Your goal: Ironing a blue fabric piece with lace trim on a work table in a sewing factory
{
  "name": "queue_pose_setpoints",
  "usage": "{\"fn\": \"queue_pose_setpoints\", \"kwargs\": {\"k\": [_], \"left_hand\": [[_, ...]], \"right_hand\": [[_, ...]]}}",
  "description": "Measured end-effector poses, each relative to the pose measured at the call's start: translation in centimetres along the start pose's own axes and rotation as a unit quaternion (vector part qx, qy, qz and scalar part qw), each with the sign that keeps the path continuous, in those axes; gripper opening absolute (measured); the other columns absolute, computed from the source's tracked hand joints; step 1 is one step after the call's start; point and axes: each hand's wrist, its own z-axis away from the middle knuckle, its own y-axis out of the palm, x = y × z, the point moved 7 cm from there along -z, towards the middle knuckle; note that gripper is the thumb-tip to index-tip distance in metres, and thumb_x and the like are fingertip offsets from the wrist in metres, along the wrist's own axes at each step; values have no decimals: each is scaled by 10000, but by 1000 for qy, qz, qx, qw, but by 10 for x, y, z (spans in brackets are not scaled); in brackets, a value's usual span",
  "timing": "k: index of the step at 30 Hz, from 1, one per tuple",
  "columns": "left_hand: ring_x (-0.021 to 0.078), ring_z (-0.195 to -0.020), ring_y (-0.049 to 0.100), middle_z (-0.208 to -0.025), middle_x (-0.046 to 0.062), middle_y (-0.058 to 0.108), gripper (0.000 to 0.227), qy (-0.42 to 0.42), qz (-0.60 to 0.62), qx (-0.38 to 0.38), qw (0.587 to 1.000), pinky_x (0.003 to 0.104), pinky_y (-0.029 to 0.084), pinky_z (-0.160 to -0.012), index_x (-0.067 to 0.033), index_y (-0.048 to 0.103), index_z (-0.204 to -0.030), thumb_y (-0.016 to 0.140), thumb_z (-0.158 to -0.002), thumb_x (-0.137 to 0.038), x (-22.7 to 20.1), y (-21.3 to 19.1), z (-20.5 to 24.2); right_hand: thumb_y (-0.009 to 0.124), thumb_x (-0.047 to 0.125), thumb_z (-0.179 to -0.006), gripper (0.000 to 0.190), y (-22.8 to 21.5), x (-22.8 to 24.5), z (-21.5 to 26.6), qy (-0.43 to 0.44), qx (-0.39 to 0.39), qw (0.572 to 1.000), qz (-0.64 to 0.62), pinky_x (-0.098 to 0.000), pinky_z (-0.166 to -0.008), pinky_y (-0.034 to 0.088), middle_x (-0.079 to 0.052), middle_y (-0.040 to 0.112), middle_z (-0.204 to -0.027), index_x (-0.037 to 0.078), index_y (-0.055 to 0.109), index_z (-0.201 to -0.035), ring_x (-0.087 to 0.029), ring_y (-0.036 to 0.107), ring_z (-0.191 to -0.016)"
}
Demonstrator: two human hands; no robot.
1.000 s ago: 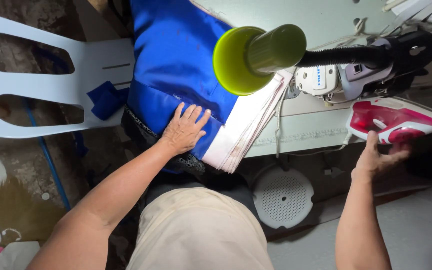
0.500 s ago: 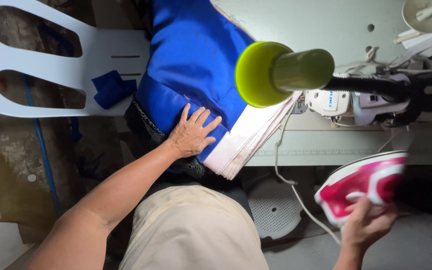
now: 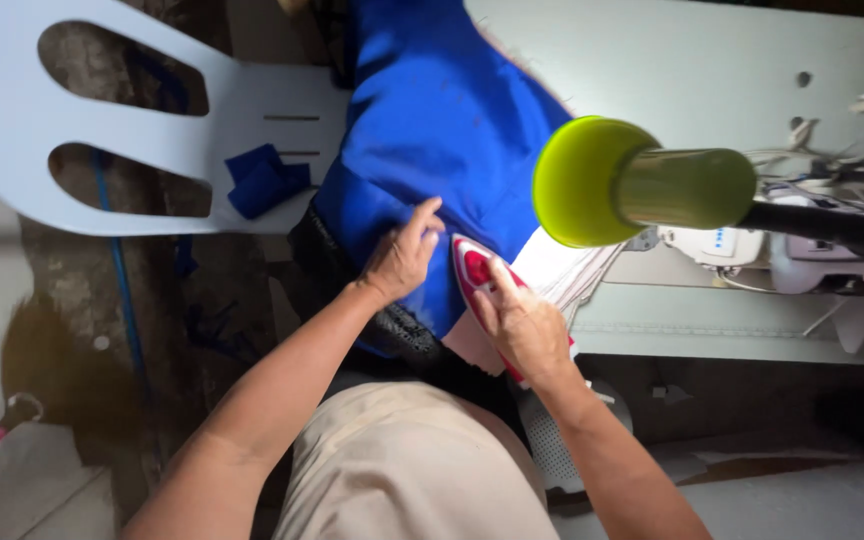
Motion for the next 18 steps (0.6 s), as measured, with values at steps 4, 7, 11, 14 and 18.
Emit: {"fn": "queue_pose_setpoints", "kwargs": {"k": [4,7,11,14,18], "left_hand": [[336,-1126,626,-1163,87,648,386,-86,-92,-324,938,503,505,-980,-107,575,-1286,701,-949,-246,34,-89,-10],[367,-1212,599,-1248,101,633,667,-314,-75,-250,913,571,496,-992,-142,566,-1291,697,-878,-650,127,-96,-2],[372,-1037,709,-1022,79,716,641,-331,-69,-177,924,508,557,-867,-172,673,-1065,714,-838,-770,158,-94,-10],[361,-867,721,-857,64,692,424,-230,-124,-267,928,500,547,-768,-154,652,-942,755,-893,-563,116,-104,-10],[227,-805,727,-800,-36,691,330,-129,-217,-330,909,398,533,-760,-201,659,-876,773,-895,-511,92,-104,-7]], "right_hand": [[576,441,-981,545,12,19,-49,-56,-27,998,25,-559,-732,597,-214,731,-825,266,468,-1486,-436,745,-833],[572,479,-967,592,26,18,-52,-51,10,997,50,-523,-772,616,-160,738,-848,339,420,-1521,-384,757,-870],[590,493,-965,585,15,16,-40,-51,22,997,54,-508,-715,625,-174,739,-808,303,458,-1502,-388,763,-824],[588,496,-966,573,1,42,-56,-59,25,997,37,-518,-726,617,-163,743,-850,318,440,-1490,-384,758,-865],[556,554,-939,609,17,53,-83,-26,61,997,40,-542,-767,618,-163,739,-854,387,392,-1502,-415,758,-854]]}}
